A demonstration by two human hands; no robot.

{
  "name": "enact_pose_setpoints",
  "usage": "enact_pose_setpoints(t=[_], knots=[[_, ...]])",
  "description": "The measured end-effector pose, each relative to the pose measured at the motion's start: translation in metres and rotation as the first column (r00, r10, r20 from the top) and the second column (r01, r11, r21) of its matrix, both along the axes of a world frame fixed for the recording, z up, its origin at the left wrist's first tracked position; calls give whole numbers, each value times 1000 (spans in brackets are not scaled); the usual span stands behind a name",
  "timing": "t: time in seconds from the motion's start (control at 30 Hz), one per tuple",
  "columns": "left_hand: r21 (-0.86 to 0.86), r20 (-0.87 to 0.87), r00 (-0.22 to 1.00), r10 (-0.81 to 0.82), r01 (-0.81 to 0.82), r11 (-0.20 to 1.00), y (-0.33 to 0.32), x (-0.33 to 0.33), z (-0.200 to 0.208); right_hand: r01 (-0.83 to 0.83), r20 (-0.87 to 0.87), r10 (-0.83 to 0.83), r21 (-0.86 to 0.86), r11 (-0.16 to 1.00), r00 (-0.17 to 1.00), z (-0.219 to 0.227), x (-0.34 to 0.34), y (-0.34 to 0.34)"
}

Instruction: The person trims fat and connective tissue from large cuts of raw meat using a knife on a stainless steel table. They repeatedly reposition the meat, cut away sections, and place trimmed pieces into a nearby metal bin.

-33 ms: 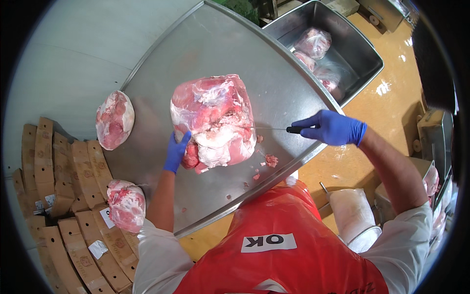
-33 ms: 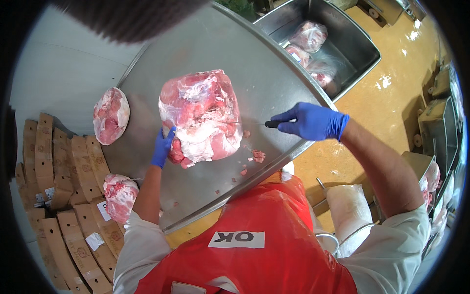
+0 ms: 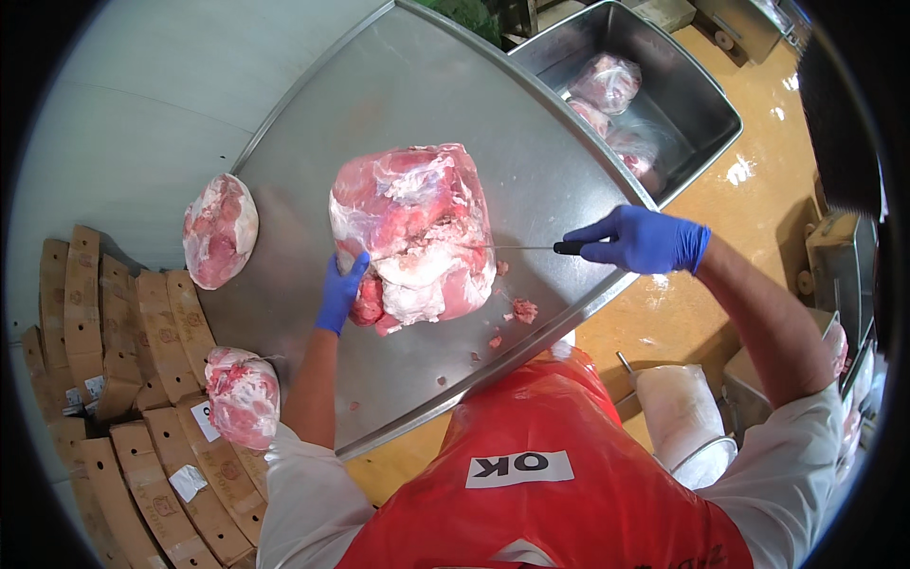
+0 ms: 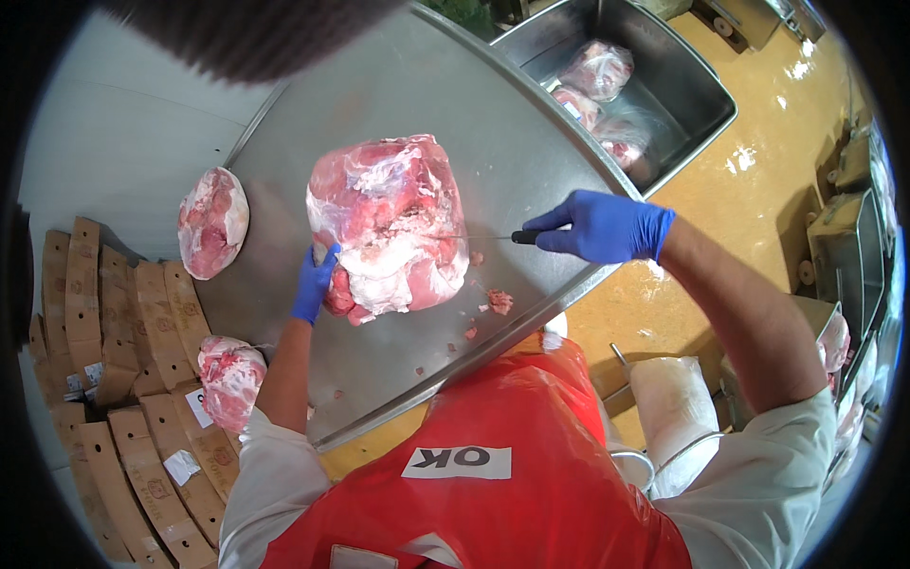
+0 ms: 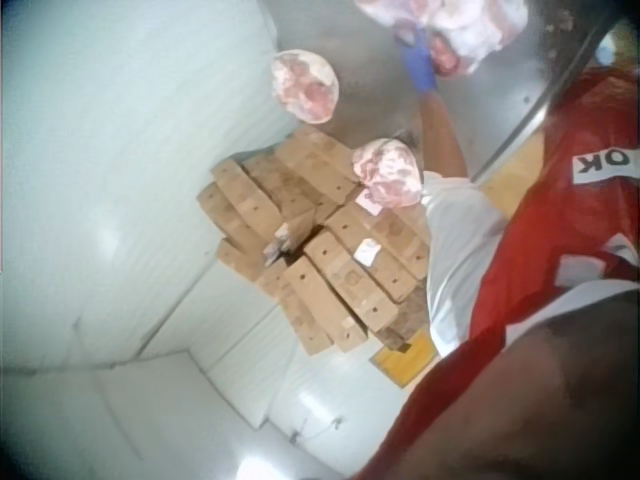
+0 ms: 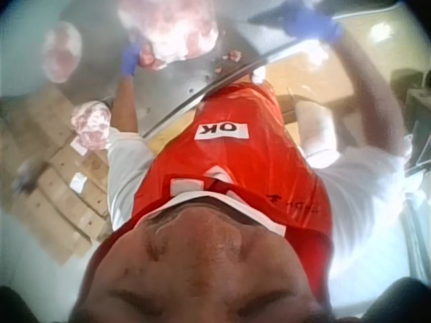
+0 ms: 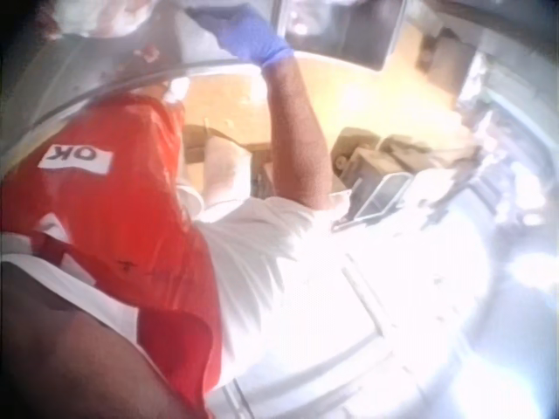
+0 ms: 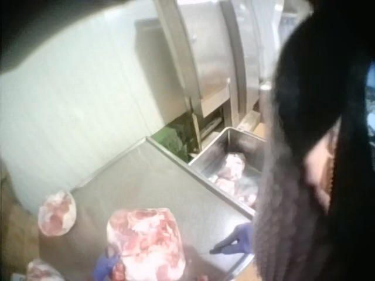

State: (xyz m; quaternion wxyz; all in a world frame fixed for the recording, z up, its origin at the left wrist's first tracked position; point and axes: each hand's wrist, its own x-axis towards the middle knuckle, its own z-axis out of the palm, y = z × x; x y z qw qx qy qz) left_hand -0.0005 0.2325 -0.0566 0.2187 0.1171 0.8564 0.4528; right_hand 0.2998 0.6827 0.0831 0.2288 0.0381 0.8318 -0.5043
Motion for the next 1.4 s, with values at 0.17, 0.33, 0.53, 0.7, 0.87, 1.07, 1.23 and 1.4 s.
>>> enact_pose_setpoints(t=[0.17,0.33,0.53,0.7,0.87,1.07,1.23,1.4], knots=[[26,-26,998,62,-62,998,14,-3,-4,-20,378,8,28,999,926,34,-52,8],[-1,23,992,123,-123,992,21,12,4,60,552,-83,61,996,830,38,-64,-15],[71,-86,983,161,-155,985,14,29,-11,308,65,-302,-174,935,951,-81,39,-84],[-12,-140,983,122,-125,992,12,36,-7,541,-220,-625,-342,768,749,-205,62,-178],[-96,-235,966,105,-131,987,-6,41,-9,623,-206,-713,-367,691,671,-223,57,-212],[130,-646,760,-69,198,972,70,86,57,486,-125,-558,-359,796,821,-163,110,-116],[-6,-477,858,-190,213,977,89,114,44,469,186,-431,-319,823,883,-78,94,-74],[179,-578,815,-39,173,968,82,125,21,269,147,-245,-168,948,958,-54,52,-38]])
